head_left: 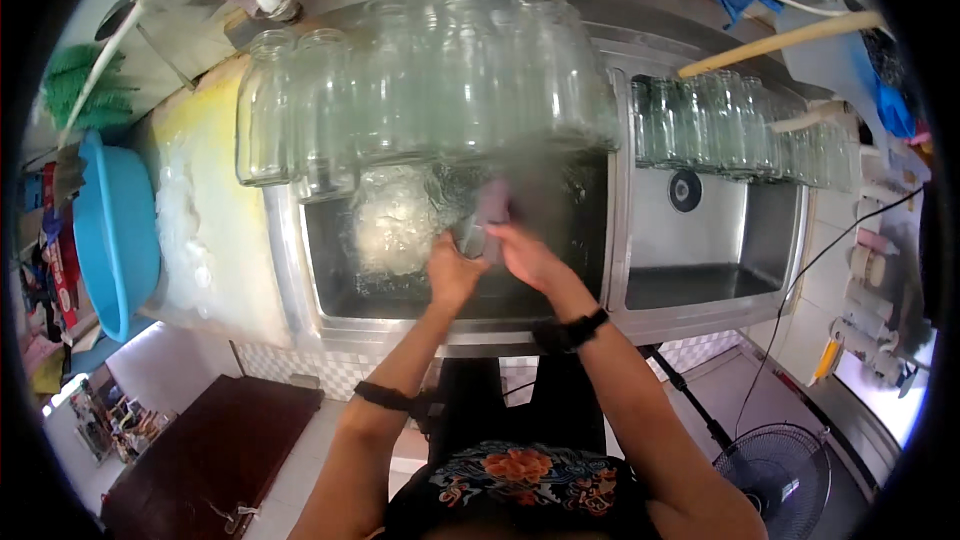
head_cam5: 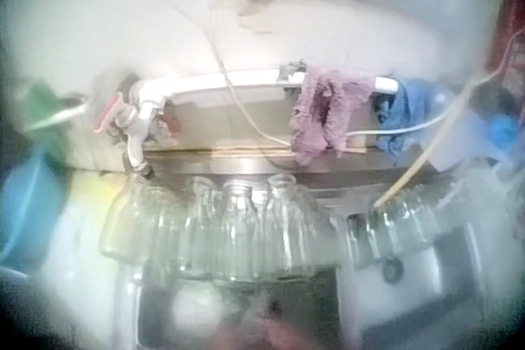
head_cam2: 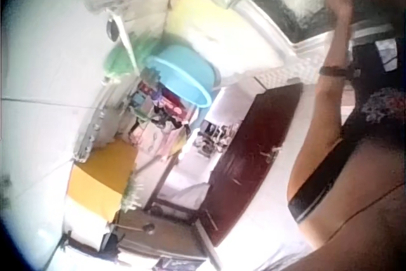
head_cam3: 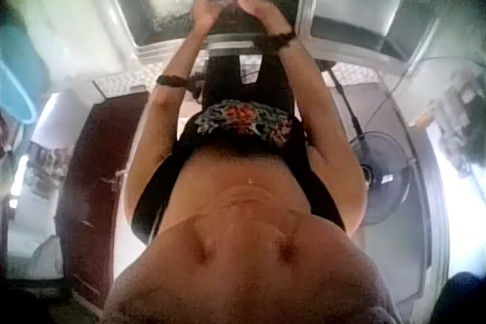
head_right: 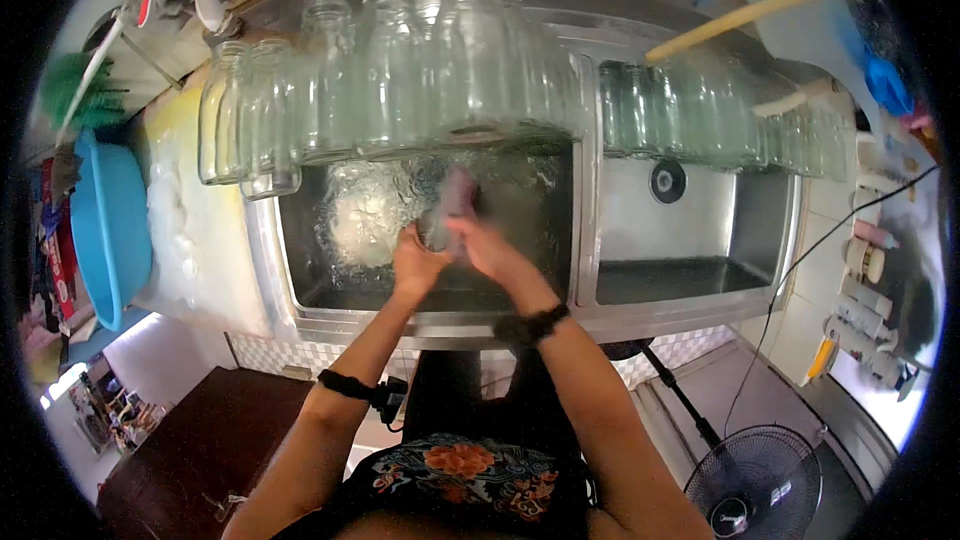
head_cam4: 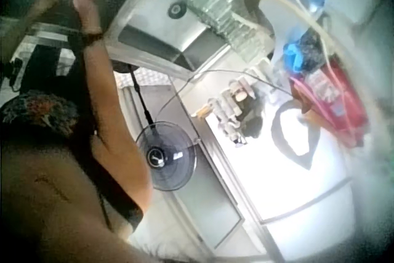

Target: The person washes multiple glass jars in a double-basin stainless steel sink using a purple cloth and running water. They scrub the interior and exterior of each jar, rinse it, and place it upside down on a drying rack above the sink.

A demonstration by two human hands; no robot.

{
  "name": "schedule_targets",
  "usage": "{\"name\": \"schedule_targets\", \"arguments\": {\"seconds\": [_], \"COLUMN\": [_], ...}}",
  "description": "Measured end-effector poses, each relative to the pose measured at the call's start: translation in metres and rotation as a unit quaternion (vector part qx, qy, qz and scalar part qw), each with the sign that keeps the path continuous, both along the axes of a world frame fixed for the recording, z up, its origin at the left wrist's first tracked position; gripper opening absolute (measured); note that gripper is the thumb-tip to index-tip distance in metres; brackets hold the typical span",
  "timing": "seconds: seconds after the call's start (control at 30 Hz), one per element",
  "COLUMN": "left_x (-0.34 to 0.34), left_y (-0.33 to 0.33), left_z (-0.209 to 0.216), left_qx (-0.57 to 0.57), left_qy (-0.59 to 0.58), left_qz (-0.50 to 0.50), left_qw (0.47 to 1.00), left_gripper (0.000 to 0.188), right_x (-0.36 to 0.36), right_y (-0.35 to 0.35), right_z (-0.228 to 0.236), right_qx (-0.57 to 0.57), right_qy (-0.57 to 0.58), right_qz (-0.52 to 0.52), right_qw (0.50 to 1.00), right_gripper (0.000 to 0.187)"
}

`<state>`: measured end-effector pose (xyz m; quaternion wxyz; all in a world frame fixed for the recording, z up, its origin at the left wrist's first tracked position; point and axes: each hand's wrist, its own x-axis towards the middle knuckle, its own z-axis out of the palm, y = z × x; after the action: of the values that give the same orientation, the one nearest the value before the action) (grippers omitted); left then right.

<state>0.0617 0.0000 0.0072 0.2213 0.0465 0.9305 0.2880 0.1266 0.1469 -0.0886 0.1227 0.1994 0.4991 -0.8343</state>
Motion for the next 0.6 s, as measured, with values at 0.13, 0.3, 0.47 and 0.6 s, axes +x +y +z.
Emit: {"name": "schedule_targets", "arguments": {"seconds": [0.13, 0.3, 0.47, 0.6], "left_x": [0.002, -0.011, -0.023, -0.028], "left_y": [0.005, 0.005, -0.007, 0.020], "left_z": [-0.010, -0.020, -0.023, -0.024], "left_qx": [-0.005, 0.016, -0.065, -0.036], "left_qy": [-0.042, -0.048, 0.049, 0.021], "left_qz": [0.025, -0.010, -0.144, -0.254], "left_qw": [0.999, 0.999, 0.986, 0.966], "left_gripper": [0.065, 0.065, 0.066, 0.067], "right_x": [-0.056, -0.028, -0.046, -0.056], "right_y": [-0.020, 0.030, -0.002, -0.006], "right_z": [0.054, 0.033, 0.071, -0.005], "right_qx": [0.062, -0.365, -0.280, -0.018], "right_qy": [-0.111, -0.131, -0.230, -0.293], "right_qz": [-0.089, -0.163, -0.091, -0.112], "right_qw": [0.988, 0.907, 0.928, 0.949], "right_gripper": [0.044, 0.051, 0.035, 0.037]}}
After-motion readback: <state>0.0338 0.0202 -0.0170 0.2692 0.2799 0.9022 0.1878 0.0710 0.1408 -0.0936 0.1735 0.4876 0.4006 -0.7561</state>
